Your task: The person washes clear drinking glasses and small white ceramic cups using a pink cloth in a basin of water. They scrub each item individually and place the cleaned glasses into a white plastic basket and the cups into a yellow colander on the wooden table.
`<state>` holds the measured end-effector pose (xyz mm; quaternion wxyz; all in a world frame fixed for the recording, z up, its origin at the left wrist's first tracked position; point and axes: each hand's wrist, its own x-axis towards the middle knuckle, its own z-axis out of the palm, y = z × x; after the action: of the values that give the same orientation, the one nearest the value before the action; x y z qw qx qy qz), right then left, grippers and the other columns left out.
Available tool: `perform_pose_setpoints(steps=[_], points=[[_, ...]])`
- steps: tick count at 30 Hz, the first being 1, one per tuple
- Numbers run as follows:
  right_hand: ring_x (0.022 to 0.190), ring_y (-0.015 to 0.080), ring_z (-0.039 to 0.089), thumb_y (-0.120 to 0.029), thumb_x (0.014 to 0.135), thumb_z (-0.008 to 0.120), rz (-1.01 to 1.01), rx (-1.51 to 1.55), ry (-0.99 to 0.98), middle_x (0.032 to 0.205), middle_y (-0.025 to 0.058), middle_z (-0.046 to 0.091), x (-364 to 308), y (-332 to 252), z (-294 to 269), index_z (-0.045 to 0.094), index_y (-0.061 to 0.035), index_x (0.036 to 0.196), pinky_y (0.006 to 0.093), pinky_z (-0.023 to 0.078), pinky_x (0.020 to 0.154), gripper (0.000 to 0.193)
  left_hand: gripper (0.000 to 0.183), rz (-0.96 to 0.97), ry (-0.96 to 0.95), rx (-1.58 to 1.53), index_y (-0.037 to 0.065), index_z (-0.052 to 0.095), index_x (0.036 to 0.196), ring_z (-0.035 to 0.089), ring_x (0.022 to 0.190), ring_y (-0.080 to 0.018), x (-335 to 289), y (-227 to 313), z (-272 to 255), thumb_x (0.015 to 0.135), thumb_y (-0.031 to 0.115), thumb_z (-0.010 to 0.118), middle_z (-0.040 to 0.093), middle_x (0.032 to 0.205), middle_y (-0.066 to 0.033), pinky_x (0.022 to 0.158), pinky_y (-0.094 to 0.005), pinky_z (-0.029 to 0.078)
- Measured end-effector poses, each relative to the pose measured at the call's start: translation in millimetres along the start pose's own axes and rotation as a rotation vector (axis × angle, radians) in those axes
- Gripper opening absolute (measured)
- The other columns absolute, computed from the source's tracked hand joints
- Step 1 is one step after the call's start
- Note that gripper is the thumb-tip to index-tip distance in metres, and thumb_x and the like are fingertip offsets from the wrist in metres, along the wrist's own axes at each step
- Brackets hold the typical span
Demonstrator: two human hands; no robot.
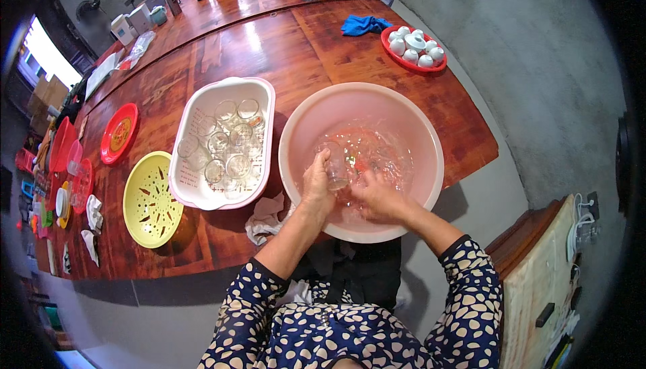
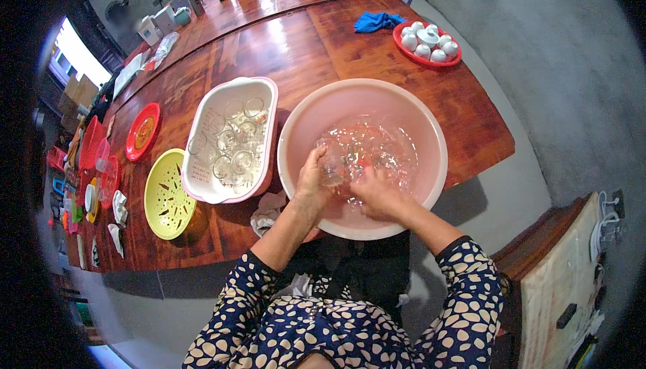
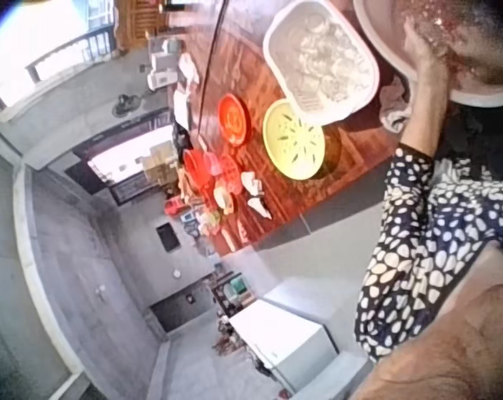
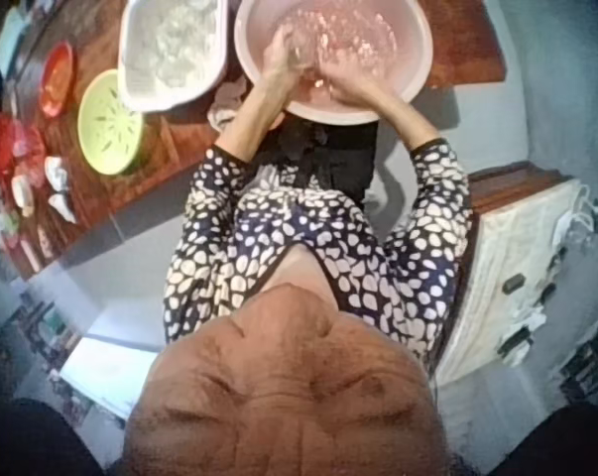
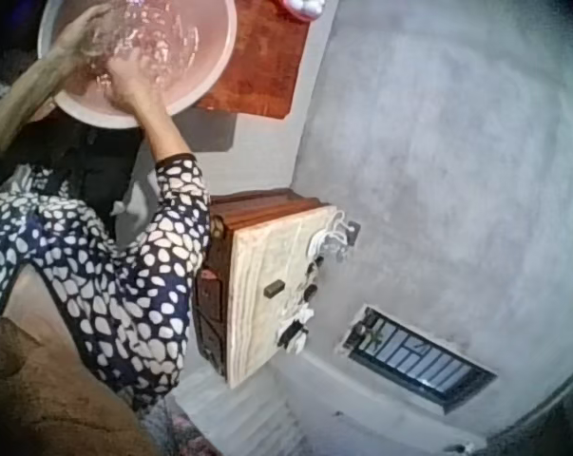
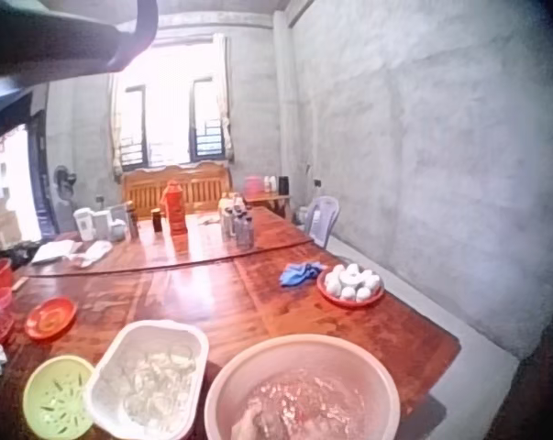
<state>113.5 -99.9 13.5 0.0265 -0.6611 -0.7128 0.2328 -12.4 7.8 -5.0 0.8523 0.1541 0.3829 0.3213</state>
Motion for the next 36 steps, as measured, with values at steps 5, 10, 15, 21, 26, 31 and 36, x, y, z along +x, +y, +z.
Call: perform_pose_setpoints(steps=[5,10,15,21,26,31,36], points=[[0.1,0.0401,0.054,-0.01,0.076,0.061,0.176,-0.151,0.207,0.1,0.0233,0.052,-4.0,36.4,2.8,0.056,-0.0043,0.106,0.0495,0.045,0.084,0.031,0.034,-0.128,-0.076,-0.052,0.012,0.05,0.115,0.061,0.077,-0.0239,-6.6,5.7,3.9,0.089,0.034,0.053,0.059,0.095,-0.0089,0.062,-0.0395,0.053],[0.077,0.0282,0.058,-0.003,0.077,0.057,0.193,0.627,0.32,0.084,0.0145,0.057,7.2,33.3,-12.7,0.057,0.0004,0.1,0.0389,0.049,0.072,0.024,0.04,-0.017,0.008,-0.013,0.013,0.046,0.121,0.06,0.083,-0.0261,-3.7,0.3,5.5,0.091,0.038,0.05,0.059,0.096,-0.0085,0.065,-0.0409,0.053],[0.094,0.031,0.055,0.0,0.079,0.055,-0.078,0.596,0.694,0.104,0.0172,0.055,14.0,-63.1,-28.5,0.056,0.0019,0.112,0.0377,0.045,0.086,0.033,0.033,-0.002,-0.001,-0.045,0.012,0.057,0.106,0.06,0.085,-0.0229,-6.5,-2.1,1.7,0.09,0.041,0.052,0.06,0.097,-0.007,0.071,-0.0415,0.052],[0.107,0.0347,0.047,-0.003,0.081,0.055,-0.236,0.017,0.921,0.116,0.0194,0.05,38.8,-68.9,-11.9,0.052,0.0062,0.117,0.0419,0.04,0.094,0.038,0.023,0.192,-0.272,-0.156,0.013,0.056,0.103,0.057,0.089,-0.0176,8.8,-13.0,-12.6,0.097,0.032,0.046,0.059,0.098,-0.0038,0.076,-0.0317,0.052],[0.103,0.0338,0.049,-0.008,0.083,0.055,-0.034,0.11,0.941,0.112,0.0191,0.054,56.8,-34.9,-20.9,0.055,0.003,0.116,0.041,0.042,0.091,0.035,0.031,0.01,-0.208,-0.063,0.016,0.046,0.124,0.057,0.102,-0.0207,-13.7,0.6,10.5,0.099,0.033,0.041,0.054,0.119,-0.0027,0.079,-0.0399,0.054],[0.113,0.0374,0.048,-0.008,0.088,0.05,0.124,0.598,0.802,0.12,0.0185,0.053,54.1,-12.6,-17.0,0.053,0.0009,0.122,0.0432,0.038,0.097,0.036,0.031,-0.083,-0.188,-0.014,0.015,0.043,0.126,0.057,0.106,-0.0221,-22.9,4.4,11.9,0.099,0.03,0.042,0.053,0.122,-0.0029,0.085,-0.0436,0.053],[0.116,0.0377,0.044,-0.001,0.085,0.048,-0.025,0.202,0.84,0.133,0.0225,0.045,20.2,-59.7,-6.5,0.045,0.0061,0.13,0.0419,0.038,0.099,0.046,0.028,0.031,-0.205,-0.182,0.014,0.046,0.124,0.057,0.106,-0.02,-4.9,-4.9,0.9,0.1,0.027,0.041,0.054,0.123,-0.0043,0.088,-0.0376,0.051]])
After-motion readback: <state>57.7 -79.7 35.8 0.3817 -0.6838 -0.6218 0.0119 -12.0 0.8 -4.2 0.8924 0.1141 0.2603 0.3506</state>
